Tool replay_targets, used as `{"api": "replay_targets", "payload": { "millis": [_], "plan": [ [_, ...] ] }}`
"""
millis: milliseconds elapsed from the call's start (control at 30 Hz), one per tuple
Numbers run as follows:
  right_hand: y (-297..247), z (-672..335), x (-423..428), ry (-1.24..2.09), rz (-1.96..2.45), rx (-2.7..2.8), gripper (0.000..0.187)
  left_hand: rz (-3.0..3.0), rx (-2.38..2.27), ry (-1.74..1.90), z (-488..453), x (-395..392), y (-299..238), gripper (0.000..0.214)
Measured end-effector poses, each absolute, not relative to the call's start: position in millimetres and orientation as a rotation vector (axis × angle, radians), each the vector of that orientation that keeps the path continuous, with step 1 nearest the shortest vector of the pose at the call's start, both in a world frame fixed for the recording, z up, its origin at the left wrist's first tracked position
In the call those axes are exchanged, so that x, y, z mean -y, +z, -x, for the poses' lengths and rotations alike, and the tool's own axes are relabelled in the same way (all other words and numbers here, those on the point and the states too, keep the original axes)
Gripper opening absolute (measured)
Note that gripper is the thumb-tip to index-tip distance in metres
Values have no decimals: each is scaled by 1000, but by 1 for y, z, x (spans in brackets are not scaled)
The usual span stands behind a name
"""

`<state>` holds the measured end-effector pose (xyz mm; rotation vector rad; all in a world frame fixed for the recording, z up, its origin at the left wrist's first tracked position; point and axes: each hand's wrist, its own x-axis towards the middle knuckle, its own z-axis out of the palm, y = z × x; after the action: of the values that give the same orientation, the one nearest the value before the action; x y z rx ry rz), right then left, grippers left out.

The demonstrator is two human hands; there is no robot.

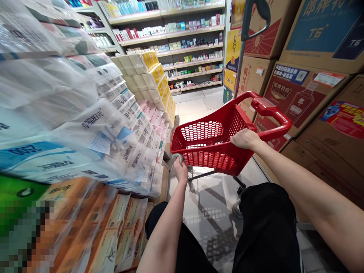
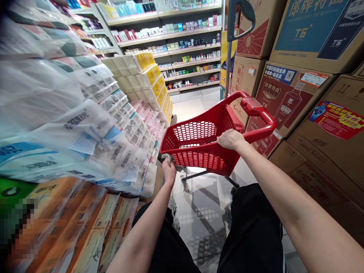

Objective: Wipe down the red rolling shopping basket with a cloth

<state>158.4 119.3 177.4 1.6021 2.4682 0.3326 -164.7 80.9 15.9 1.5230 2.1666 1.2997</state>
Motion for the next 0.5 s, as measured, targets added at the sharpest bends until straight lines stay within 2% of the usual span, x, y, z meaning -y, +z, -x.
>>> {"api": "replay_targets", "payload": {
  "millis": [500],
  "plan": [
    [178,-161,-119,356,-1587,-2486,54,-1774,-2083,1040,153,-51,3,43]
  ]
}}
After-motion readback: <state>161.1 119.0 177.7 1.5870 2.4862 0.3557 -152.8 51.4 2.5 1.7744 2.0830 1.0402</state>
